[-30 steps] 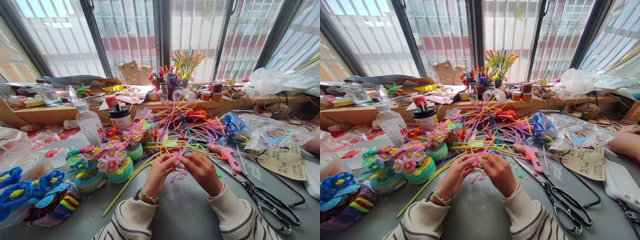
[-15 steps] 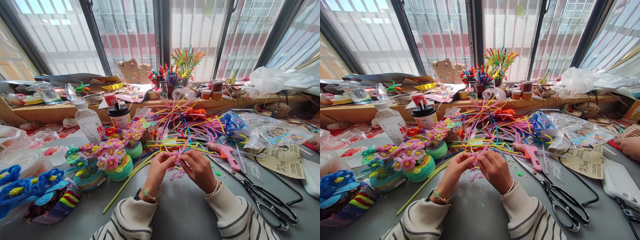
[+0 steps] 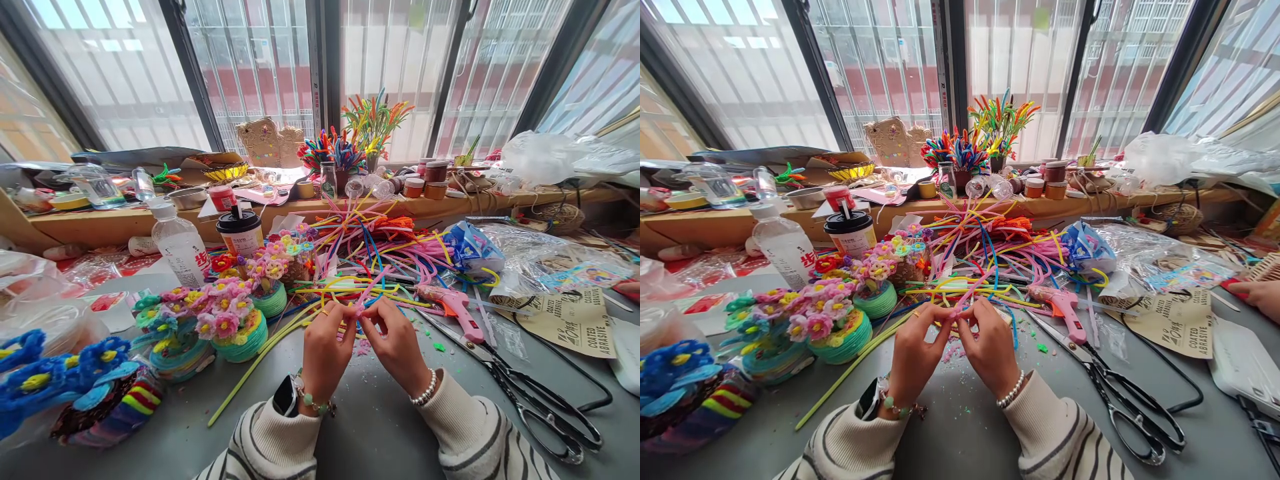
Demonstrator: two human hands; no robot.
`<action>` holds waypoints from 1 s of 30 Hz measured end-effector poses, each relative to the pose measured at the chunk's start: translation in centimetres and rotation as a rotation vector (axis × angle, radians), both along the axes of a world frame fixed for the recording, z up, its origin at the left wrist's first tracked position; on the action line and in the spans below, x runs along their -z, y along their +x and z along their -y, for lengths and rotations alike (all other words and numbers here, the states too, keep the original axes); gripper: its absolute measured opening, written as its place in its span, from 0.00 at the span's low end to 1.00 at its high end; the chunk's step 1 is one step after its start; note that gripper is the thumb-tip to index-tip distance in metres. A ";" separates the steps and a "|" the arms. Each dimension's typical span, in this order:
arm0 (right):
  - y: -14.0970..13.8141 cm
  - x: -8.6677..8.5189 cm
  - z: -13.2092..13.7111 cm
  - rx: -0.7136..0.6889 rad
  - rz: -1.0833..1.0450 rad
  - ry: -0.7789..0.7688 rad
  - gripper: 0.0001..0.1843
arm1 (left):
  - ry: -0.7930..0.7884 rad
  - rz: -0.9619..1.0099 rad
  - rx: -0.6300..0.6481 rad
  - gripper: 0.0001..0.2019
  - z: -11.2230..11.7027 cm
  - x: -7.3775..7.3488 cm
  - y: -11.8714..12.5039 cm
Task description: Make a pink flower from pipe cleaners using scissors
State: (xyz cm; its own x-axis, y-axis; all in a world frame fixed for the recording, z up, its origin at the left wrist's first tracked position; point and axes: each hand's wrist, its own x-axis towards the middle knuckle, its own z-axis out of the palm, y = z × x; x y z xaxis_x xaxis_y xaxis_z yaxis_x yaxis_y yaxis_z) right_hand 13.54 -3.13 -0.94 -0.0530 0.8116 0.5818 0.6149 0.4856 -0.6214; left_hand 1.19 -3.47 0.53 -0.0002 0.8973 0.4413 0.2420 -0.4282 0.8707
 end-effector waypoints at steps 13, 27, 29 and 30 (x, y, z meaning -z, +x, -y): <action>0.7 -0.7 0.1 -0.098 -0.183 -0.033 0.07 | -0.390 0.445 0.188 0.10 -1.1 -0.5 -0.2; 0.5 -1.0 0.1 -0.153 -0.358 -0.234 0.09 | -0.461 0.470 0.165 0.10 -1.2 -0.3 -0.2; 0.7 -1.2 0.0 -0.151 -0.294 -0.199 0.08 | -0.475 0.459 0.163 0.10 -1.2 -0.4 -0.2; 0.9 -1.3 0.0 -0.148 -0.256 -0.183 0.08 | -0.479 0.443 0.165 0.10 -1.2 -0.4 -0.3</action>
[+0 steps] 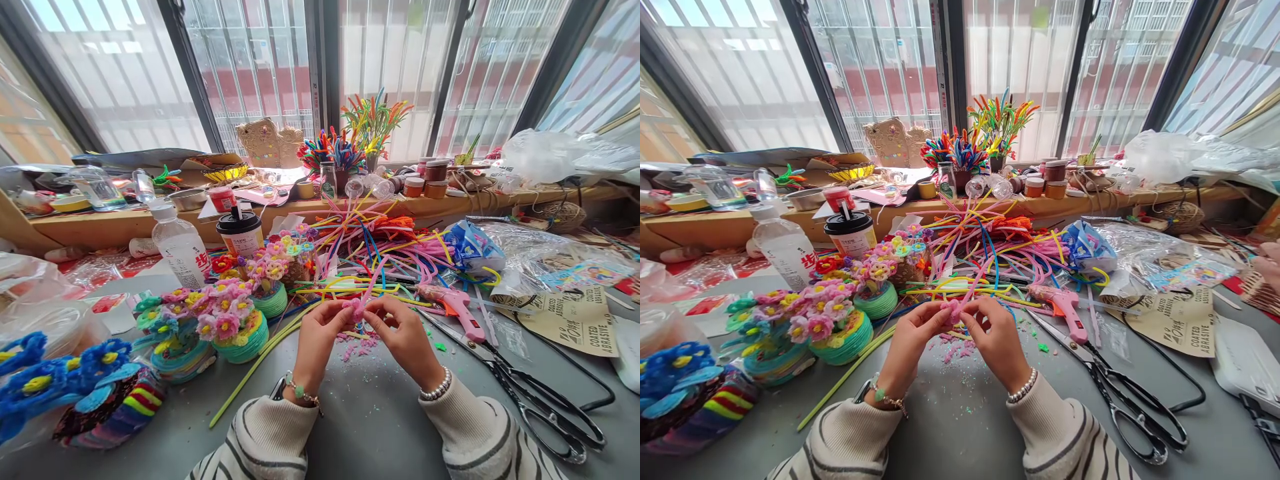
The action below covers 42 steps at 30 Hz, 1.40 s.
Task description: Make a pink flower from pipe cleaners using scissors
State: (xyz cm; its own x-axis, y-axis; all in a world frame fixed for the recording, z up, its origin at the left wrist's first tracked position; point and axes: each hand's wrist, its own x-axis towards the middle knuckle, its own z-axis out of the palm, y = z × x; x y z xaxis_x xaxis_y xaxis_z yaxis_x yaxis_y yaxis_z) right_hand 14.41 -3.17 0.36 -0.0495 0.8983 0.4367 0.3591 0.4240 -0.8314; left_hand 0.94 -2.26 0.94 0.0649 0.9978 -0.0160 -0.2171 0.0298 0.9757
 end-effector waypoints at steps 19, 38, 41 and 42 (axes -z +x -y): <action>1.0 -0.3 -0.3 -0.003 0.250 0.103 0.10 | 0.012 -0.079 0.083 0.09 0.0 0.3 -0.2; 0.6 0.9 -0.2 0.179 0.682 0.610 0.07 | 0.144 -0.198 0.004 0.07 0.2 0.6 0.3; 0.2 1.1 0.0 0.232 0.697 0.590 0.07 | 0.301 -0.363 -0.074 0.06 0.4 0.7 0.4; 0.1 1.1 0.0 0.242 0.700 0.584 0.07 | 0.362 -0.423 -0.101 0.06 0.4 0.8 0.4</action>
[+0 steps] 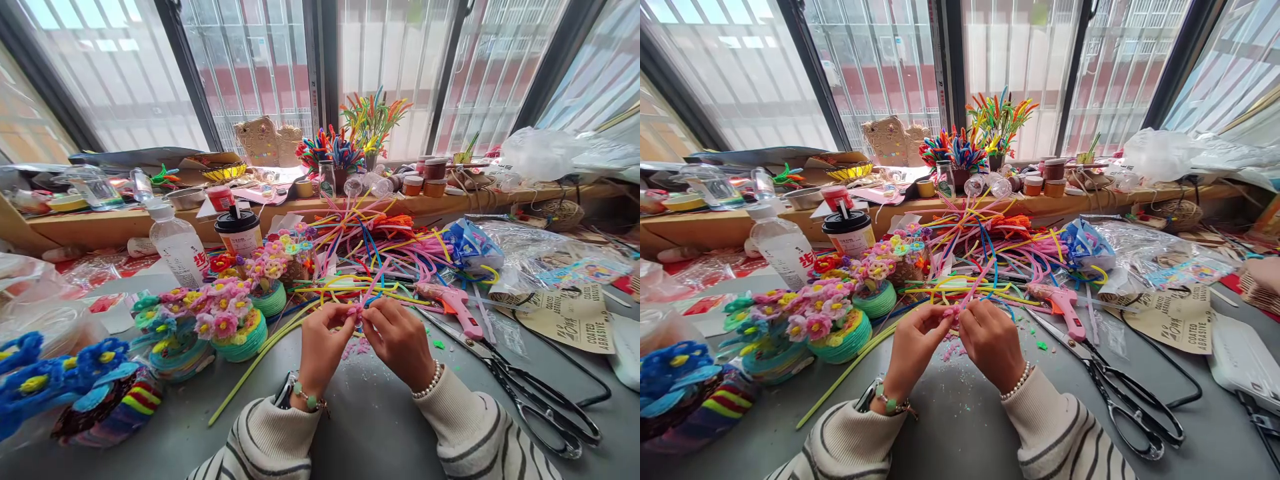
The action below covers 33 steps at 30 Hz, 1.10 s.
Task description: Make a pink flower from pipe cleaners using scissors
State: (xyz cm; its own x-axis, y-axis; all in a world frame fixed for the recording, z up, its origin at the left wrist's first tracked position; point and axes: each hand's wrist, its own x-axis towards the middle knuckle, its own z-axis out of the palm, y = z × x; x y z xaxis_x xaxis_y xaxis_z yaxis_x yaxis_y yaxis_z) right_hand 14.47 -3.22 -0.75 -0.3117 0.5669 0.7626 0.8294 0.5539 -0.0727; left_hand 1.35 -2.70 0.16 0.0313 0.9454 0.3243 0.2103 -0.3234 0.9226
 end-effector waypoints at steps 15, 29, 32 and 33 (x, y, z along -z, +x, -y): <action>-0.2 -0.7 -0.6 -0.281 -1.099 -1.022 0.07 | 0.287 -0.275 0.007 0.09 0.7 -0.2 0.1; 0.3 -1.0 -0.7 -0.452 -1.160 -1.141 0.12 | -0.055 0.068 0.048 0.08 0.2 -0.5 -0.3; 0.2 -0.9 -0.7 -0.417 -1.163 -1.099 0.14 | -0.142 0.152 0.081 0.08 0.1 -0.5 -0.3; 0.2 -0.9 -0.7 -0.417 -1.167 -1.097 0.15 | -0.175 0.187 0.094 0.09 0.1 -0.6 -0.3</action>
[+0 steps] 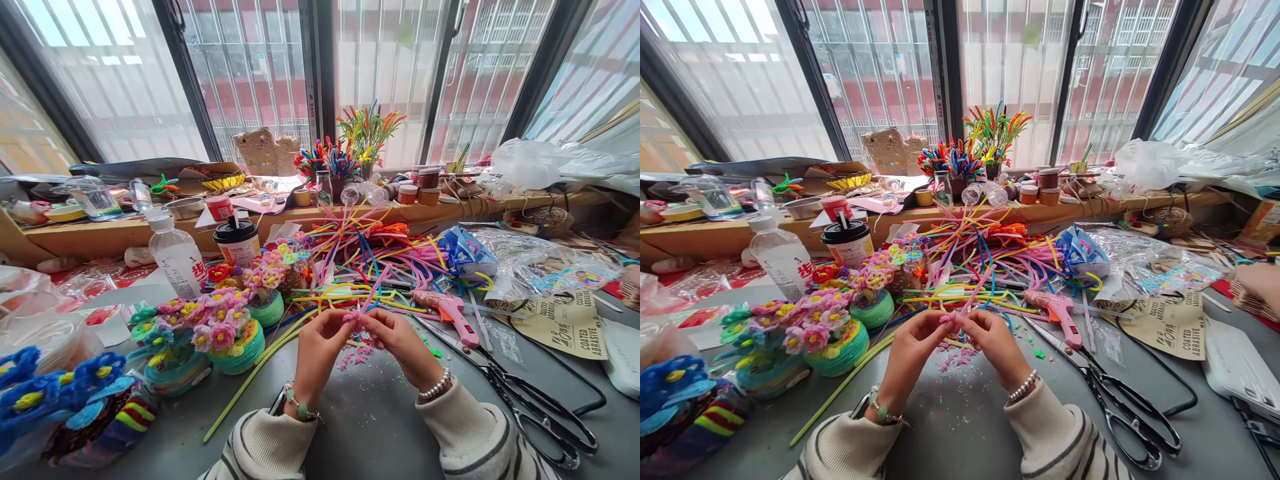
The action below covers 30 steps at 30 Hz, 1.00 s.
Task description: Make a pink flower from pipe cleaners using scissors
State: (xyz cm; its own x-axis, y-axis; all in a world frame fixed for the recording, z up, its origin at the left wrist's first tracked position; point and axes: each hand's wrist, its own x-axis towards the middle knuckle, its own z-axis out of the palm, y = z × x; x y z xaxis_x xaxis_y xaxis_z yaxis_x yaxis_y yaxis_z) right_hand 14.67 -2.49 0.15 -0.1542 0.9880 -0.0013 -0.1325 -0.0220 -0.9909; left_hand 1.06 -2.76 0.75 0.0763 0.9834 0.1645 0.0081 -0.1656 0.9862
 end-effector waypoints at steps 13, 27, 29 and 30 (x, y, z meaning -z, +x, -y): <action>-0.7 0.5 0.1 -0.027 -0.204 -0.077 0.16 | -0.277 0.321 -0.002 0.17 -0.1 -0.7 0.2; -1.4 0.9 0.0 -0.018 -0.361 -0.157 0.17 | -0.295 0.346 0.009 0.17 -0.8 0.1 -0.1; -1.0 0.9 -0.1 0.021 -0.314 -0.150 0.18 | -0.281 0.316 0.023 0.16 -0.8 0.2 -0.1; -0.9 0.9 -0.2 0.038 -0.304 -0.144 0.17 | -0.281 0.304 0.043 0.15 -0.8 0.2 -0.1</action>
State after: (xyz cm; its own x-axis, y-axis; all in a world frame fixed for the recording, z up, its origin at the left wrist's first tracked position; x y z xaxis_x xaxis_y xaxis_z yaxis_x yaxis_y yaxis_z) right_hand 13.80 -2.30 -0.70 -0.1320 0.9861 -0.1007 -0.4252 -0.1481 -0.8929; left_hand 0.97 -1.94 0.57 0.1074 0.9902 -0.0887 -0.2912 0.1167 0.9495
